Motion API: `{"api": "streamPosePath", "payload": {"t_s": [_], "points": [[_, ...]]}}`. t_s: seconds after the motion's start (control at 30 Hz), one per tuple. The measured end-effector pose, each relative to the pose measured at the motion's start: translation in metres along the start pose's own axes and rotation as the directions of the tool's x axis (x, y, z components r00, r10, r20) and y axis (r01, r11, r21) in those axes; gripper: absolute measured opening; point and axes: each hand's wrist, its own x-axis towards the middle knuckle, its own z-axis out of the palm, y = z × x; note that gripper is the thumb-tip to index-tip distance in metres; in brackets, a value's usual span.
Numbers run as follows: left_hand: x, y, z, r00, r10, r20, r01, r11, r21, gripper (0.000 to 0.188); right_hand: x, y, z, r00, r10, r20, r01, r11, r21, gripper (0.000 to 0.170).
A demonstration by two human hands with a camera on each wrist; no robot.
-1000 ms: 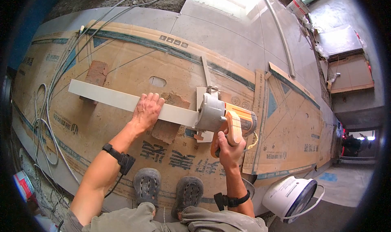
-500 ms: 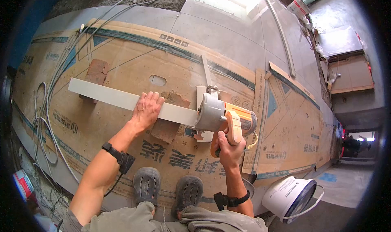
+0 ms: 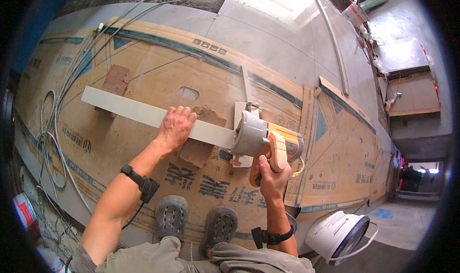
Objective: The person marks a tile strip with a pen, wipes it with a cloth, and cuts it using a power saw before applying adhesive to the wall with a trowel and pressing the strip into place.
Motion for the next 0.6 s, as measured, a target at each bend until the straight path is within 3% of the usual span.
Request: {"api": "streamPosePath", "payload": {"t_s": [0.6], "points": [[-0.0012, -0.0007, -0.0003, 1.000, -0.002, -0.009, 0.001, 0.999, -0.036, 0.008, 0.0010, 0.0005, -0.0002, 1.000, 0.024, -0.018, -0.024, 1.000, 0.002, 0.012]]}}
